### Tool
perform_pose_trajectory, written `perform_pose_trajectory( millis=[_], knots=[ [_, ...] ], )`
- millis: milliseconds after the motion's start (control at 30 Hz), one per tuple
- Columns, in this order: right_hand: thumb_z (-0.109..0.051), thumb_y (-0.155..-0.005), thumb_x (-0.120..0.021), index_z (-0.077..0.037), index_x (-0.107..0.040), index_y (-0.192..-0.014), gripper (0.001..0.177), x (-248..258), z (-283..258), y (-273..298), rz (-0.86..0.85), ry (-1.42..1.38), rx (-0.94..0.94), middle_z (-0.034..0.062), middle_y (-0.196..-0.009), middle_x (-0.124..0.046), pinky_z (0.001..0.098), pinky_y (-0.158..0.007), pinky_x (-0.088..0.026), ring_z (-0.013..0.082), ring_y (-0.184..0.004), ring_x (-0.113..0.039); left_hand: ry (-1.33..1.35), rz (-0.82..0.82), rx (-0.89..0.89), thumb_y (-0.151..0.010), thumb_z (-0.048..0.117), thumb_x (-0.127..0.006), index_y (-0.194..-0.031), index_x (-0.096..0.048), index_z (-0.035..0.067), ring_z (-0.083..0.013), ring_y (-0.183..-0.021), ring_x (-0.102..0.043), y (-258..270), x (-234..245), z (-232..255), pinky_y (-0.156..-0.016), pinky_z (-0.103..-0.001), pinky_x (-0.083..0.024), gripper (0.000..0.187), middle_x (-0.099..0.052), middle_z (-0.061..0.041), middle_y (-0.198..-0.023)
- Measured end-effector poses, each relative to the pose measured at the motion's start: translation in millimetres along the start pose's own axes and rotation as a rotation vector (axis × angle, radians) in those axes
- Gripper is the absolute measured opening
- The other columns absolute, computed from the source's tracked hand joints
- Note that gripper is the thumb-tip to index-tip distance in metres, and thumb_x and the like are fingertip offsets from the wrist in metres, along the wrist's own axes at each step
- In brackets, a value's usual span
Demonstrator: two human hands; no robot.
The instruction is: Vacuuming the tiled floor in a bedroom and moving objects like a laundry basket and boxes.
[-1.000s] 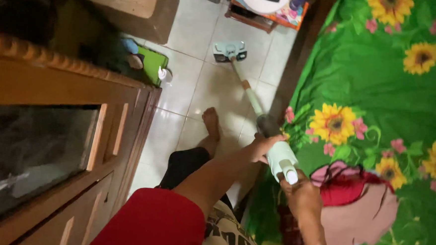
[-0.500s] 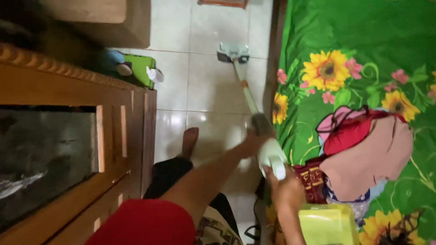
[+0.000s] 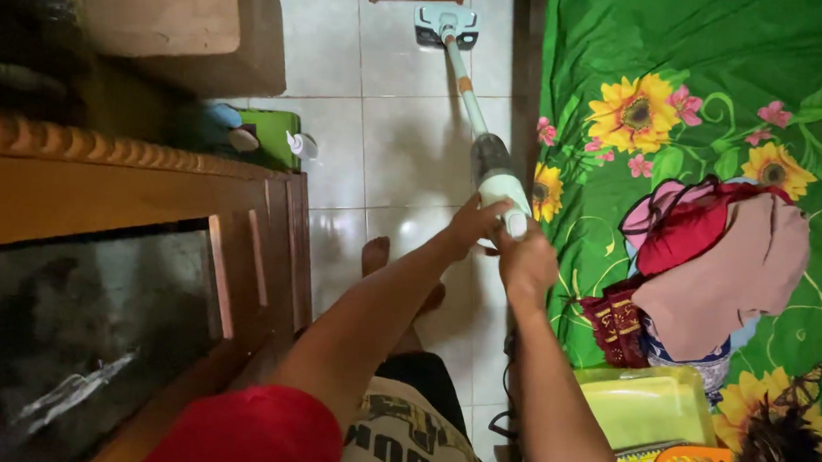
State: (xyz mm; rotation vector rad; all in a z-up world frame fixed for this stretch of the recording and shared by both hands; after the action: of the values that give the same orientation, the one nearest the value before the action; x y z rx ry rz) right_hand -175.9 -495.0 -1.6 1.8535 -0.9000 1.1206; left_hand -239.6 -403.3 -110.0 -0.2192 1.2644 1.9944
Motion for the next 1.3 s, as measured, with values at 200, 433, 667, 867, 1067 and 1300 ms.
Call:
perform_pose_trajectory(
  millis=[200, 433, 667, 867, 1067, 1300],
  knots=[
    [-0.046, -0.084, -0.08, -0.019, -0.074, -0.113, 0.04, 16.1, 23.2, 24.4, -0.032, 0.062, -0.088, 0.0201, -0.094, -0.075, 0.0554, -0.073, -0.057, 0.0449, -0.086, -0.072, -0.037, -0.037, 0.058, -0.08, 0.043, -0.077, -0.138, -0.047, 0.023, -0.0273, -0.109, -0.065, 20.1, -15.5, -19.9, -0.084, -0.059, -0.059, 0.069, -0.062, -0.006, -0.126],
    [-0.05, -0.083, -0.081, -0.016, -0.074, -0.111, 0.044, 19.3, 11.7, -4.6, 0.0, 0.151, -0.094, 0.0216, -0.095, -0.075, 0.0571, -0.074, -0.056, 0.0463, -0.087, -0.071, -0.041, -0.029, 0.017, -0.079, 0.043, -0.077, -0.142, -0.044, 0.025, -0.0303, -0.112, -0.065, -14.3, -20.8, -7.8, -0.083, -0.057, -0.058, 0.074, -0.063, -0.008, -0.13],
    [-0.046, -0.084, -0.081, -0.016, -0.075, -0.111, 0.041, 26.3, 5.3, -34.4, 0.102, 0.122, -0.008, 0.0221, -0.093, -0.074, 0.056, -0.071, -0.056, 0.0462, -0.084, -0.071, -0.101, -0.011, 0.024, -0.077, 0.049, -0.075, -0.144, -0.045, 0.025, -0.0337, -0.123, -0.059, -38.1, -32.4, 22.7, -0.092, -0.065, -0.048, 0.077, -0.06, -0.008, -0.139],
    [-0.046, -0.087, -0.079, -0.015, -0.075, -0.109, 0.038, 28.2, 16.4, 0.1, 0.078, 0.167, -0.063, 0.0217, -0.091, -0.074, 0.0555, -0.07, -0.056, 0.0453, -0.084, -0.072, -0.167, -0.034, 0.133, -0.071, 0.051, -0.08, -0.15, -0.041, 0.026, -0.0368, -0.138, -0.048, -24.6, -36.3, -11.1, -0.104, -0.071, -0.041, 0.092, -0.051, -0.009, -0.15],
    [-0.043, -0.087, -0.078, -0.013, -0.072, -0.113, 0.04, 37.3, -6.5, -26.4, 0.036, 0.22, 0.017, 0.0222, -0.091, -0.074, 0.0564, -0.07, -0.056, 0.0459, -0.084, -0.071, -0.062, -0.057, 0.098, -0.074, 0.054, -0.075, -0.147, -0.05, 0.02, -0.0396, -0.131, -0.051, -47.1, -36.8, -3.8, -0.098, -0.064, -0.044, 0.084, -0.056, -0.015, -0.144],
    [-0.042, -0.091, -0.072, -0.015, -0.069, -0.125, 0.044, 39.4, -69.3, -56.6, -0.033, 0.251, 0.039, 0.0227, -0.096, -0.074, 0.0563, -0.076, -0.056, 0.0447, -0.089, -0.071, 0.124, -0.044, -0.026, -0.081, 0.056, -0.068, -0.137, -0.057, 0.017, -0.0275, -0.091, -0.069, -61.3, -31.7, 47.6, -0.074, -0.046, -0.059, 0.069, -0.067, -0.009, -0.108]
  ],
)
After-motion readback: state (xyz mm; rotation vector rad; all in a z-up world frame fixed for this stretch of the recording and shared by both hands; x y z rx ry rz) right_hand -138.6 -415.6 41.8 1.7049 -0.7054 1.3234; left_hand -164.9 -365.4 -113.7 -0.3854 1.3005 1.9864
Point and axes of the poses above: each hand's wrist, its own y-axis away from the middle knuckle, its own x-axis out of the back of the hand, z = x × y, the point moved 4 cm from there along -y, towards the middle knuckle
